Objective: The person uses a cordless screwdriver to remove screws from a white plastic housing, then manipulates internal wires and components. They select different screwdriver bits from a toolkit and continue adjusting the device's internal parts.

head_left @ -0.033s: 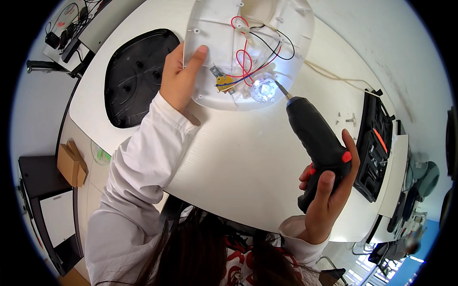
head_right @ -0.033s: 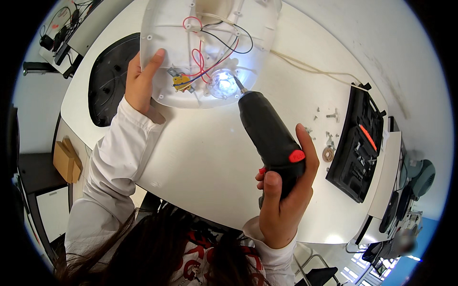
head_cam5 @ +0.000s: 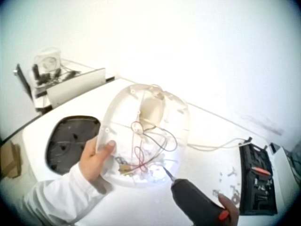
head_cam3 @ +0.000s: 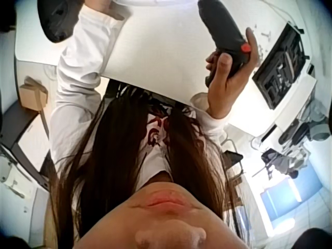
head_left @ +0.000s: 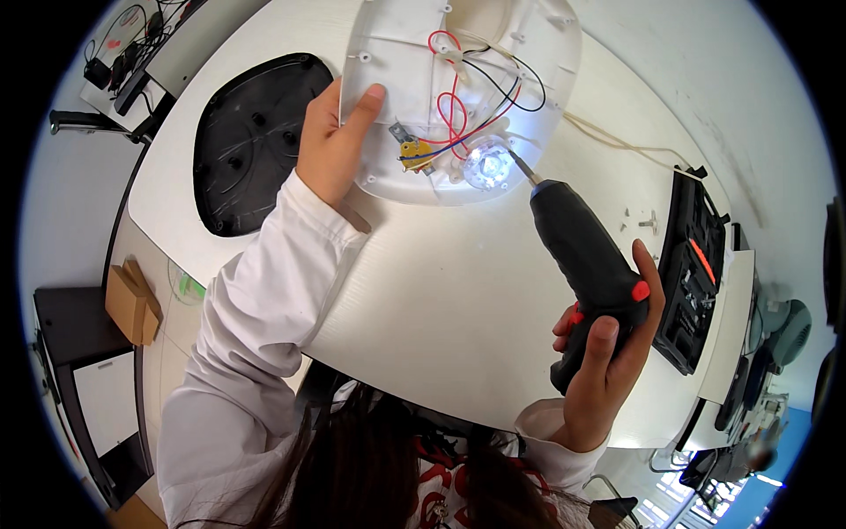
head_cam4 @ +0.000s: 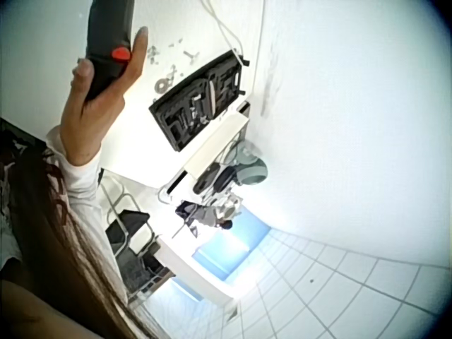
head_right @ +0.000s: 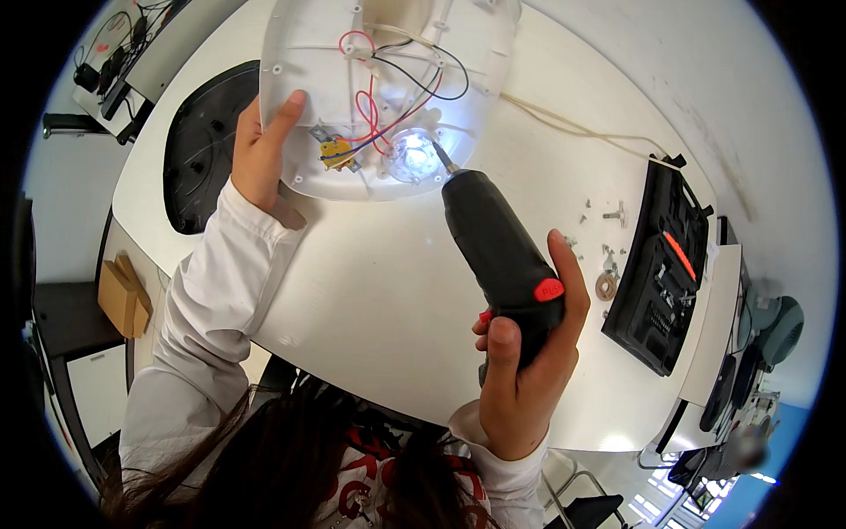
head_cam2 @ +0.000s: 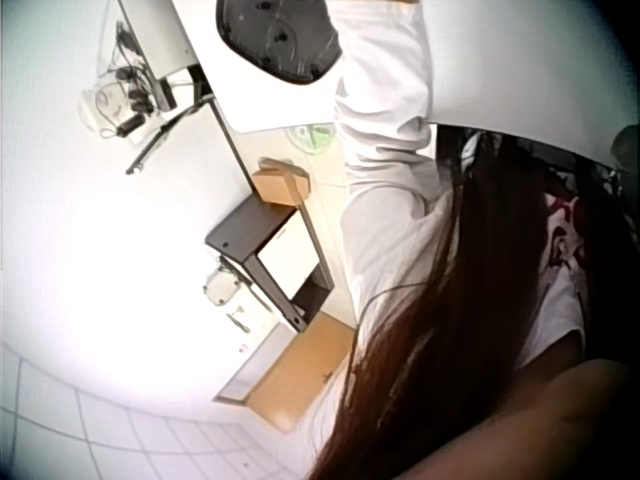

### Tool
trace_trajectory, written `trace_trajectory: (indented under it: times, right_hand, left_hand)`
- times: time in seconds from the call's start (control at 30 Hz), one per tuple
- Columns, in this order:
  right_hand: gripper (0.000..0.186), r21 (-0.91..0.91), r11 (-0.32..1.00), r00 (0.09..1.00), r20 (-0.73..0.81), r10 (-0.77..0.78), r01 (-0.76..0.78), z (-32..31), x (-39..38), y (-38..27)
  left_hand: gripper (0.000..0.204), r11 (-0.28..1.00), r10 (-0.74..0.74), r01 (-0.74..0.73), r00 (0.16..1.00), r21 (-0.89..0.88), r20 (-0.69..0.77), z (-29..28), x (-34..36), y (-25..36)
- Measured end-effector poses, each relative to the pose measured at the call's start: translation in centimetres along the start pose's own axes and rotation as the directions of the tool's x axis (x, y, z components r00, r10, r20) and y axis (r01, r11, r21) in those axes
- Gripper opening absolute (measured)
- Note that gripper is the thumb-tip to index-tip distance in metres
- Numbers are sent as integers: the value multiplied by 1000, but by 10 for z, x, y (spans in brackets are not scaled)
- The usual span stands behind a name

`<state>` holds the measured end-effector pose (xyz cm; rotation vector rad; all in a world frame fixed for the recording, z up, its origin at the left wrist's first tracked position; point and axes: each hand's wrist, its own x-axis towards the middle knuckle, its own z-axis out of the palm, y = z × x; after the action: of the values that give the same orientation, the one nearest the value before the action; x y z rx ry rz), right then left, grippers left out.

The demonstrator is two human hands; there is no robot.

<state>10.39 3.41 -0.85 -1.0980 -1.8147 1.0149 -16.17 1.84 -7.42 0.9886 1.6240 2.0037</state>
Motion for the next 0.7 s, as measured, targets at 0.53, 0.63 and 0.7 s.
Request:
trace_trajectory:
  times: [0.53, 0.63, 0.7]
  right_hand:
    - [69, 63, 991, 993, 22, 114, -115, -5, 0, -8]
    - [70, -7, 997, 997, 29, 76, -75, -11, 1, -7]
    - [71, -100, 995, 996, 90, 8, 2, -19, 1, -2]
  left_hand:
    - [29, 1000, 26, -27, 999, 16, 30, 1, -2, 3]
    - [33, 998, 37, -39, 998, 56, 42, 3, -5, 8]
    - [35, 994, 66, -71, 996, 88, 58, 3, -8, 12]
